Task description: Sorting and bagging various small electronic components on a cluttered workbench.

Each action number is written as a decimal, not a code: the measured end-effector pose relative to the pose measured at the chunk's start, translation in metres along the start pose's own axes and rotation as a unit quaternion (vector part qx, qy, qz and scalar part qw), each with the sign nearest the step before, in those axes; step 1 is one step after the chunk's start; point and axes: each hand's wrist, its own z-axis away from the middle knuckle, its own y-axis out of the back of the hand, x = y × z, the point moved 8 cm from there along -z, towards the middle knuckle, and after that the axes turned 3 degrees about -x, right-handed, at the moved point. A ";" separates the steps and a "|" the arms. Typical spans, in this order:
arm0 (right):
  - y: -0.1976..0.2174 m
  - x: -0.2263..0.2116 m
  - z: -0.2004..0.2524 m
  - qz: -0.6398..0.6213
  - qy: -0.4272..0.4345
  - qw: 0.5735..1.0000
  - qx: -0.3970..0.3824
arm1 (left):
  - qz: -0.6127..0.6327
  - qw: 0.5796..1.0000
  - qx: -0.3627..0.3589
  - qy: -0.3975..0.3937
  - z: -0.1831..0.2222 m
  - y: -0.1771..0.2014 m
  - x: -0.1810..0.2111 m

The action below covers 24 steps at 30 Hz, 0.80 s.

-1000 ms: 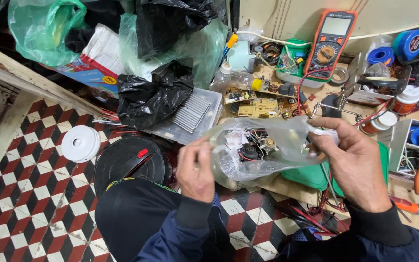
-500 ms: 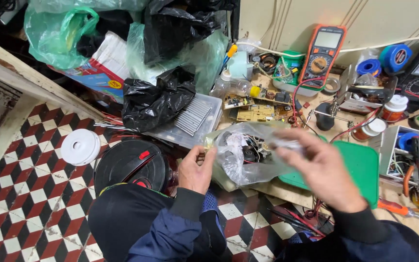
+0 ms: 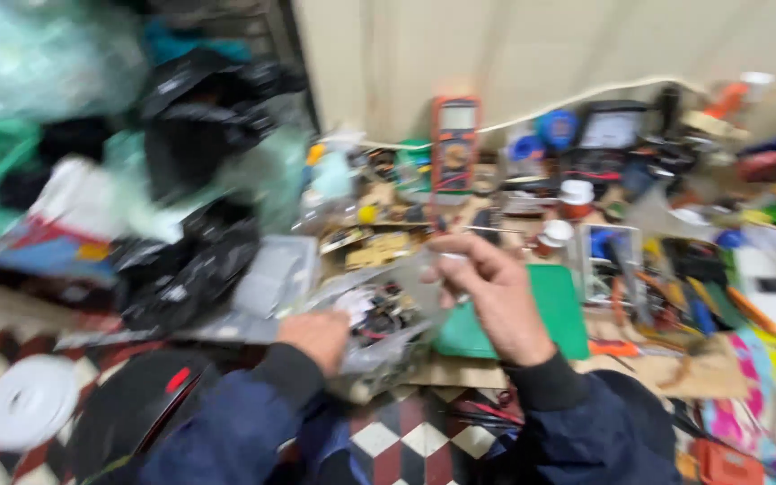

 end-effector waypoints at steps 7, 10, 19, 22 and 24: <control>0.028 -0.026 -0.002 0.004 0.008 1.000 0.019 | 0.094 0.974 0.153 -0.139 0.064 0.161 0.019; 0.015 -0.056 0.002 0.141 0.044 0.989 -0.002 | 0.252 0.932 0.210 -0.151 0.076 0.199 0.027; -0.060 -0.003 0.018 0.421 0.023 0.869 -0.259 | 0.432 0.864 0.258 -0.007 0.069 0.175 0.053; -0.045 -0.016 0.009 0.316 0.076 0.932 -0.163 | 0.539 0.767 0.341 -0.075 0.080 0.179 0.054; -0.029 -0.013 -0.003 0.207 0.018 0.970 -0.127 | 0.650 0.715 0.254 -0.030 0.067 0.149 0.047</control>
